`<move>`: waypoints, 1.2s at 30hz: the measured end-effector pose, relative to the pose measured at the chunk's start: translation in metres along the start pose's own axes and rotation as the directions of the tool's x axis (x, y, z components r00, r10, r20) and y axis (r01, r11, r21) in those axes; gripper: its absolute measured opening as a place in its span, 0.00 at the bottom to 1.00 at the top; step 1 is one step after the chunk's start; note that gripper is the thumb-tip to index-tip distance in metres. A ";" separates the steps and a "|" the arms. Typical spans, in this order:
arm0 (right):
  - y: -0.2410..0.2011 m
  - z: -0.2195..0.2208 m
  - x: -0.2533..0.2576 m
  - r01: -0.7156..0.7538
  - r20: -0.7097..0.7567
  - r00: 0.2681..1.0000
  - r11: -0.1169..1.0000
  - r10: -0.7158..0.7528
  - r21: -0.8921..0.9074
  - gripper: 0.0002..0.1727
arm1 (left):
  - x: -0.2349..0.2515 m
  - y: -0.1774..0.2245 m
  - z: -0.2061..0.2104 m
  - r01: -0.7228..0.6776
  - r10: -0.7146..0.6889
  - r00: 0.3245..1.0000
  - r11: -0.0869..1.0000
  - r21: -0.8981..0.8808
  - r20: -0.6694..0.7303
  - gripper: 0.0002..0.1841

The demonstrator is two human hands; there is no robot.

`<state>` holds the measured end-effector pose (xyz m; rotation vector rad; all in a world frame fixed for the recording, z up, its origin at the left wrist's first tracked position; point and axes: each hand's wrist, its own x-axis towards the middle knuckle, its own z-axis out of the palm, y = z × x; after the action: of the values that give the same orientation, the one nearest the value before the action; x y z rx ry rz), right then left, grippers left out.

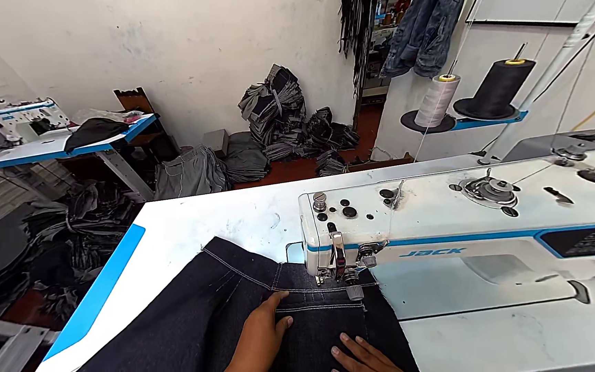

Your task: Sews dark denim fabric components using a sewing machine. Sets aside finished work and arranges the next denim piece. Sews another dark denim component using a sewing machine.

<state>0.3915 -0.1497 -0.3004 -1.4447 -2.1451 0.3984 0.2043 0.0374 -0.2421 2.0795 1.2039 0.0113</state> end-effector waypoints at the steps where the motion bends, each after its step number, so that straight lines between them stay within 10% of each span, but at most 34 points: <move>1: 0.000 0.000 0.000 0.004 -0.002 1.000 1.000 -0.004 -0.009 0.26 | 0.001 0.000 -0.001 -0.001 0.001 1.000 1.000 0.005 0.008 0.27; 9: -0.002 0.004 -0.003 0.006 -0.017 1.000 0.999 -0.007 -0.044 0.27 | -0.003 0.003 0.001 -0.002 0.007 0.997 0.997 0.071 -0.078 0.27; 12: -0.005 0.003 0.000 -0.029 -0.005 1.000 1.000 0.029 -0.005 0.26 | -0.021 0.020 0.036 -0.317 0.402 0.868 0.901 0.297 -0.292 0.21; 16: -0.006 -0.011 -0.002 -0.116 -0.059 0.989 0.962 0.135 0.247 0.21 | -0.021 0.010 0.085 -0.632 0.681 0.729 0.709 0.313 -0.073 0.22; 19: 0.019 -0.004 -0.006 -0.246 -0.322 0.908 0.963 0.267 0.107 0.23 | -0.019 0.008 0.075 -0.616 0.632 0.767 0.676 0.405 0.111 0.39; 23: 0.025 -0.014 0.022 -0.373 -0.124 0.925 0.922 0.360 -0.103 0.26 | -0.016 0.012 0.061 -0.506 0.484 0.859 0.758 0.412 0.166 0.55; 36: 0.042 -0.023 0.074 -0.385 0.022 0.923 0.923 0.385 0.016 0.25 | -0.001 0.007 0.028 -0.339 0.248 0.935 0.831 0.442 0.252 0.59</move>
<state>0.4150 -0.0663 -0.2848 -1.8612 -1.8567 0.5746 0.2190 0.0188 -0.2580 2.6182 0.8113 -0.3655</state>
